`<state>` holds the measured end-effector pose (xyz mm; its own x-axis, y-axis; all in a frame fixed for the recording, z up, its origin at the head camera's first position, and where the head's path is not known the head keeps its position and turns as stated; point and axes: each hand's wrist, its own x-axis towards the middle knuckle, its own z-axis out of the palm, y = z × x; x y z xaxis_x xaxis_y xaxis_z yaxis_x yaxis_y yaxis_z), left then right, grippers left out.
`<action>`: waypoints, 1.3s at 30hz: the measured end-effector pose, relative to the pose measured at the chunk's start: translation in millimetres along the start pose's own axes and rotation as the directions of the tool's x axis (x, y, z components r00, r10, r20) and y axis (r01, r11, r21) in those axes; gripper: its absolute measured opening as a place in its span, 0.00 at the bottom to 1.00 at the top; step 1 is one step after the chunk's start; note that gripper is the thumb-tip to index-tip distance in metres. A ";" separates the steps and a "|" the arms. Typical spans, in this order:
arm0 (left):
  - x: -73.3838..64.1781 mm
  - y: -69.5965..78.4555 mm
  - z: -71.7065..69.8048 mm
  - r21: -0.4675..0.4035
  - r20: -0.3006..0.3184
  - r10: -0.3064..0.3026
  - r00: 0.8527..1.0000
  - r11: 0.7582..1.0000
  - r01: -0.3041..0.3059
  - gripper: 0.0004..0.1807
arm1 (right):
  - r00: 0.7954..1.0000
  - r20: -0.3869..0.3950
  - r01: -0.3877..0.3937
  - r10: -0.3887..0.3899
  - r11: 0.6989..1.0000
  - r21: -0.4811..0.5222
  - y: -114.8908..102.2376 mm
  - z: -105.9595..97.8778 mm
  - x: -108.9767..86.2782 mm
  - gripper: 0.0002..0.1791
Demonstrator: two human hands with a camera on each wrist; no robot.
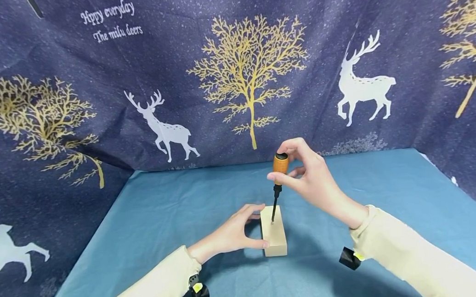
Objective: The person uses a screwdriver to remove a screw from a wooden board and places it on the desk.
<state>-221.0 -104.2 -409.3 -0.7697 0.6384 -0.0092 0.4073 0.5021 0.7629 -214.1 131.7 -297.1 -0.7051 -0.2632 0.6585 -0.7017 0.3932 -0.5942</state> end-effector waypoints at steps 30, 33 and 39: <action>-0.1 0.2 0.2 0.013 0.007 -0.009 1.000 1.000 0.009 0.49 | 0.991 0.064 -0.133 0.121 0.963 0.233 6.3 -11.3 4.3 0.16; -0.3 0.7 -0.3 0.006 0.006 -0.008 1.000 1.000 0.008 0.49 | 0.992 0.098 -0.106 0.084 0.965 0.240 5.3 -14.8 3.3 0.17; -0.4 0.9 -1.4 0.008 0.011 -0.010 1.000 1.000 0.010 0.49 | 0.972 0.222 -0.020 -0.071 0.923 0.385 7.6 -16.5 5.8 0.22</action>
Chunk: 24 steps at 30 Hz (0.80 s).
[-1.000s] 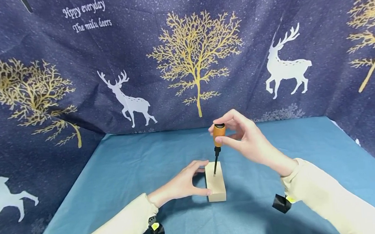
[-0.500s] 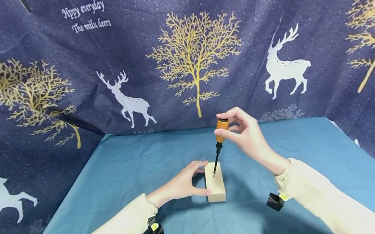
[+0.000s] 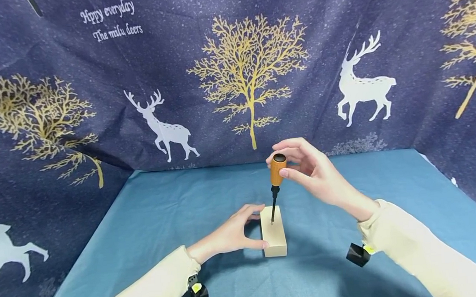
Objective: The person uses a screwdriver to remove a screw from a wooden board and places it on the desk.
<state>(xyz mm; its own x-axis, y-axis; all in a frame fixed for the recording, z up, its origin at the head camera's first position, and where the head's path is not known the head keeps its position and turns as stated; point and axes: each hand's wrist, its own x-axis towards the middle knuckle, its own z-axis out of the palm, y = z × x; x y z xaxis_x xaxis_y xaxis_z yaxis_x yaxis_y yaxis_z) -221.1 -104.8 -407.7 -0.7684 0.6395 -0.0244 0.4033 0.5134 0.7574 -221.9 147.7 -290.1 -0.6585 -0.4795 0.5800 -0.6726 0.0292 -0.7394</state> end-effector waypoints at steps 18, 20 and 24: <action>-1.0 0.4 0.4 -0.002 -0.003 0.006 1.000 1.000 -0.006 0.49 | 0.960 -0.278 -0.108 0.028 0.954 -0.279 -2.9 18.7 -1.9 0.25; -1.4 0.4 0.4 -0.007 -0.005 0.009 1.000 1.000 -0.009 0.49 | 0.963 -0.266 -0.123 0.050 0.956 -0.267 -4.6 17.2 -2.5 0.24; -1.9 0.4 0.0 -0.004 -0.007 0.006 1.000 1.000 -0.006 0.49 | 0.978 -0.200 -0.093 0.051 0.974 -0.204 -5.4 13.2 -3.4 0.23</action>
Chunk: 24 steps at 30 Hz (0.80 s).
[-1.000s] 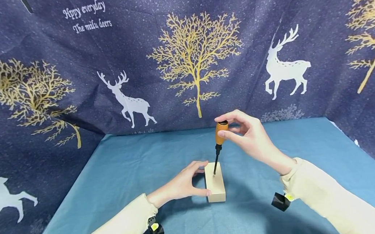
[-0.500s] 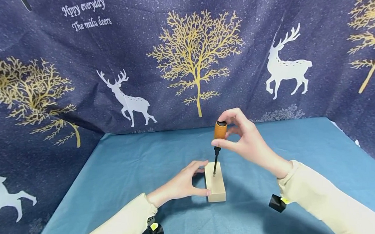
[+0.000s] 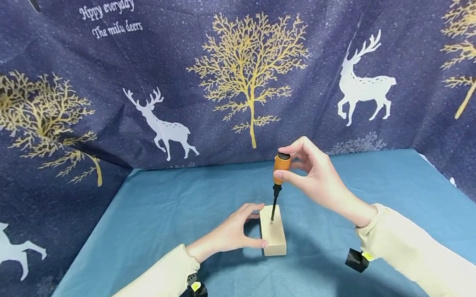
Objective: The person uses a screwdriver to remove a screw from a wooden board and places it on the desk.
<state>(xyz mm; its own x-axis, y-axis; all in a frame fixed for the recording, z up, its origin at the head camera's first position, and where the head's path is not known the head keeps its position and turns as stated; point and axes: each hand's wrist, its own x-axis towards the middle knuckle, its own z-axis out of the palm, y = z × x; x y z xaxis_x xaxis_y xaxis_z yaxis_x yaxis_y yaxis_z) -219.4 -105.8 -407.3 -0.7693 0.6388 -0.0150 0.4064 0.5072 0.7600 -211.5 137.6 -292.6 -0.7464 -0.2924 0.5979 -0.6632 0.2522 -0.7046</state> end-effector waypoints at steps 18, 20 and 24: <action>1.3 -2.3 0.3 0.006 0.012 -0.018 1.000 1.000 0.018 0.50 | 0.995 -0.061 0.081 -0.084 0.996 -0.042 8.5 7.6 2.0 0.25; 1.3 -2.2 0.6 0.012 0.010 -0.022 1.000 1.000 0.022 0.50 | 0.994 -0.082 0.075 -0.078 0.996 -0.045 7.3 6.6 2.3 0.23; 0.9 -1.9 1.1 0.017 0.008 -0.018 1.000 1.000 0.017 0.50 | 0.997 -0.069 0.039 -0.041 0.999 -0.031 4.7 2.5 1.9 0.24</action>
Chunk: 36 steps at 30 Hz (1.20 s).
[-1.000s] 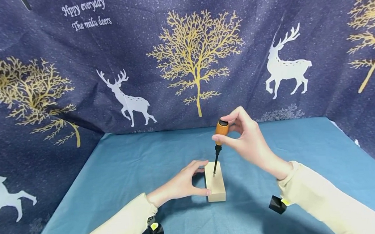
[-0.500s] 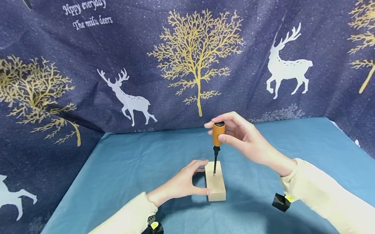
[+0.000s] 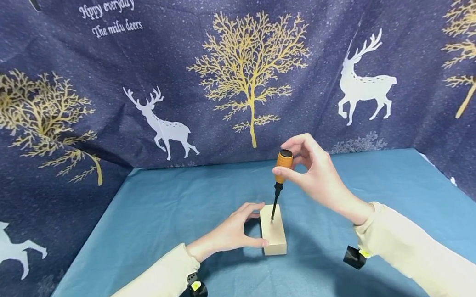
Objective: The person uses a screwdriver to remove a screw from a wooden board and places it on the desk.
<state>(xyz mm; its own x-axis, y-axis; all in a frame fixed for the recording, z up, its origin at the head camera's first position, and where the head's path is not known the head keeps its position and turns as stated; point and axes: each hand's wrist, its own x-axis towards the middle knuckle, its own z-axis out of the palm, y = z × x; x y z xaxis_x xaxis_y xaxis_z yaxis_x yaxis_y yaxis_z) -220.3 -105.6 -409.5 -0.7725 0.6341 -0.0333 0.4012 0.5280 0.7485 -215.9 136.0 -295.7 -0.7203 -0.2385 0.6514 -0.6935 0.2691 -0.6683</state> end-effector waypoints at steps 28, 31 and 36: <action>0.9 -1.0 0.0 0.014 -0.003 0.028 1.000 1.000 -0.028 0.49 | 0.984 0.008 0.176 -0.178 0.964 -0.198 -2.7 0.2 -3.8 0.28; 0.4 -0.4 -0.3 0.008 -0.001 0.020 1.000 1.000 -0.020 0.49 | 0.992 -0.005 0.127 -0.130 0.977 -0.171 -4.7 0.3 -4.8 0.25; 0.3 -1.6 -0.3 0.006 0.004 0.013 1.000 1.000 -0.013 0.50 | 0.986 0.153 0.060 -0.065 0.997 0.040 -8.2 -8.8 -0.1 0.21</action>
<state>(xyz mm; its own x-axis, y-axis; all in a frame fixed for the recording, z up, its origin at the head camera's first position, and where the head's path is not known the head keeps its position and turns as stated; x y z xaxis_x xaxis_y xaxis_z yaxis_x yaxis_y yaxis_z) -221.3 -106.4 -410.5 -0.7651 0.6434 -0.0258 0.4144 0.5227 0.7450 -210.0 142.0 -287.1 -0.6675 -0.3958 0.6307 -0.7353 0.2165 -0.6423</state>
